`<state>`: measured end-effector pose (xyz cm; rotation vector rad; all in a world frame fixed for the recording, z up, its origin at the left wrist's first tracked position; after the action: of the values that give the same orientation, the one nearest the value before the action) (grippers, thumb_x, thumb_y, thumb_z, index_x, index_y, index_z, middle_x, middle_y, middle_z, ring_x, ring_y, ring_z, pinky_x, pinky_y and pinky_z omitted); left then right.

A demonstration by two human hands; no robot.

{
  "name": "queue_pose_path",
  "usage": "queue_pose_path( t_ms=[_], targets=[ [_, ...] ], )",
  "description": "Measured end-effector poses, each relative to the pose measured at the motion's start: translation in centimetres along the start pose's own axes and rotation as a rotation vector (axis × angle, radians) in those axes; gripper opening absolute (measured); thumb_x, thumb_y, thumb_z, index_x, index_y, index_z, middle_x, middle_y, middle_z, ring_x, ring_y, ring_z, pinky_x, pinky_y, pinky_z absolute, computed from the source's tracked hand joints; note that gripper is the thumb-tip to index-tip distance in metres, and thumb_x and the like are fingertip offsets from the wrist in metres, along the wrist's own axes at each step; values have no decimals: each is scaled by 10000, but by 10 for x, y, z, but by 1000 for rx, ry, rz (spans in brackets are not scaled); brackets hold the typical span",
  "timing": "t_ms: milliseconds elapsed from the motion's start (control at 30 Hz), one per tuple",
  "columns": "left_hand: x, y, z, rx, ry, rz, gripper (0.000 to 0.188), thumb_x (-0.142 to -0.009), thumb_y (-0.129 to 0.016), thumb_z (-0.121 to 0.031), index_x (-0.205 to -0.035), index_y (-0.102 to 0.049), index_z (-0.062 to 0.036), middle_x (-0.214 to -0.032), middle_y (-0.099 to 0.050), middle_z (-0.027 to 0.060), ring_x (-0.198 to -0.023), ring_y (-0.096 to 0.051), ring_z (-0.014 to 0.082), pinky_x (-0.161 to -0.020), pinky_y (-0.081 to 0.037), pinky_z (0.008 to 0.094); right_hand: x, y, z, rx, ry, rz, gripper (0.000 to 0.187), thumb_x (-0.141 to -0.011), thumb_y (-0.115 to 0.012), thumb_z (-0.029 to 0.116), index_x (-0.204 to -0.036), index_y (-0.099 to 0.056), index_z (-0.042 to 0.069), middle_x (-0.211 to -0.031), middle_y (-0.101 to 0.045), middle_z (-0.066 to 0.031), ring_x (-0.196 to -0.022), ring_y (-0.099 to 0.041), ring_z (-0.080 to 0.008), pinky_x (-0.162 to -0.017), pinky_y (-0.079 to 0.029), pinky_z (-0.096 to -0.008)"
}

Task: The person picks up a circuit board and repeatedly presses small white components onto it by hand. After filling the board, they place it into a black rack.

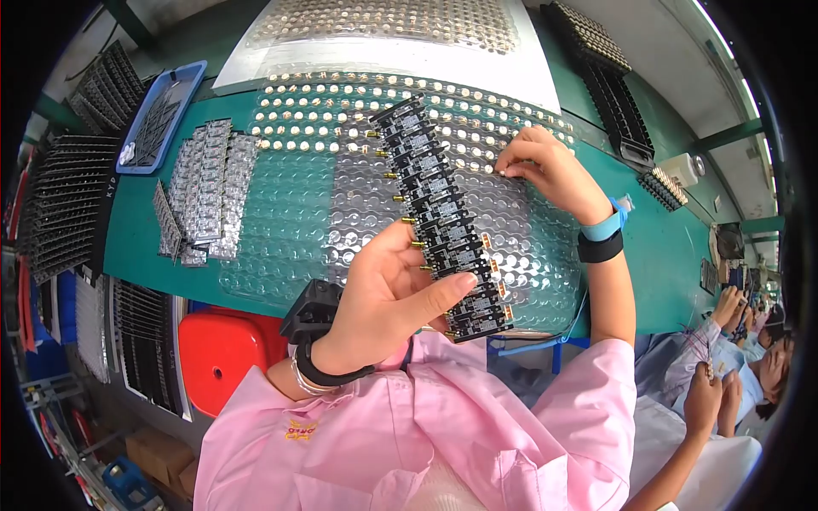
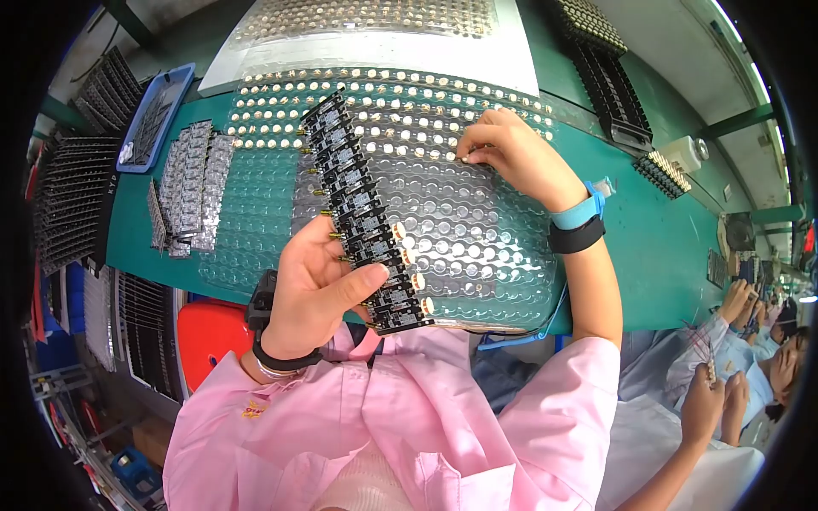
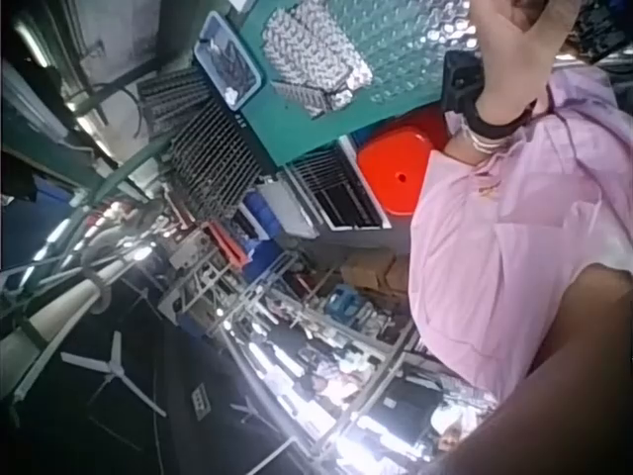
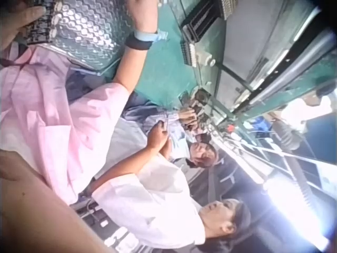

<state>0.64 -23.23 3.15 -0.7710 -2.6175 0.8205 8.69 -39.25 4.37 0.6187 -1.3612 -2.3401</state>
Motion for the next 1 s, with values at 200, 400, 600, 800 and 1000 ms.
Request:
queue_pose_path(
  t_ms=[200,400,600,800,1000],
  targets=[
    [1,1,-1,-3,13,-1,329,-769,-582,-8,-1040,-398,24,-911,-563,95,-768,-591,148,-518,-515,220,6,2,7,-566,-321,6,131,-745,-577,-14,-853,-507,16,-804,-507,-7,-740,-466,-94,-645,-386,-229],
    [0,-3,5,-10,46,15,323,-770,-585,-17,-1029,-398,27,-913,-564,101,-758,-593,147,-516,-517,221,10,6,57,-840,-148,-18,144,-741,-585,-8,-853,-495,-8,-817,-501,-48,-758,-459,-98,-668,-383,-222],
    [0,-10,8,-4,62,63,329,-774,-583,-23,-1039,-394,29,-927,-566,109,-757,-594,143,-521,-519,224,14,4,70,-946,-76,-6,134,-735,-592,-3,-822,-491,-8,-808,-511,-82,-756,-478,-128,-677,-393,-233],
    [0,-12,9,15,68,63,389,-756,-568,25,-1098,-383,36,-955,-559,111,-775,-588,142,-567,-525,228,16,2,80,-1146,-92,-23,124,-742,-595,23,-788,-481,5,-779,-518,-108,-717,-488,-140,-624,-406,-238],
    [0,-10,9,-28,29,71,386,-754,-568,34,-1097,-392,36,-956,-561,106,-801,-580,132,-620,-518,231,19,-6,81,-1225,-85,137,101,-815,-517,23,-904,-497,-21,-876,-534,-88,-768,-504,-96,-659,-424,-217]
  ],
)
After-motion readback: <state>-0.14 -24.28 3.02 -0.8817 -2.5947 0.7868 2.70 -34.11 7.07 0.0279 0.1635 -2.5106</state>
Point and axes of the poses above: each hand's wrist, its own x-axis away from the middle knuckle, its own y-axis out of the back of the hand, z = x × y, the point moved 9 cm from there along -x, towards the middle knuckle
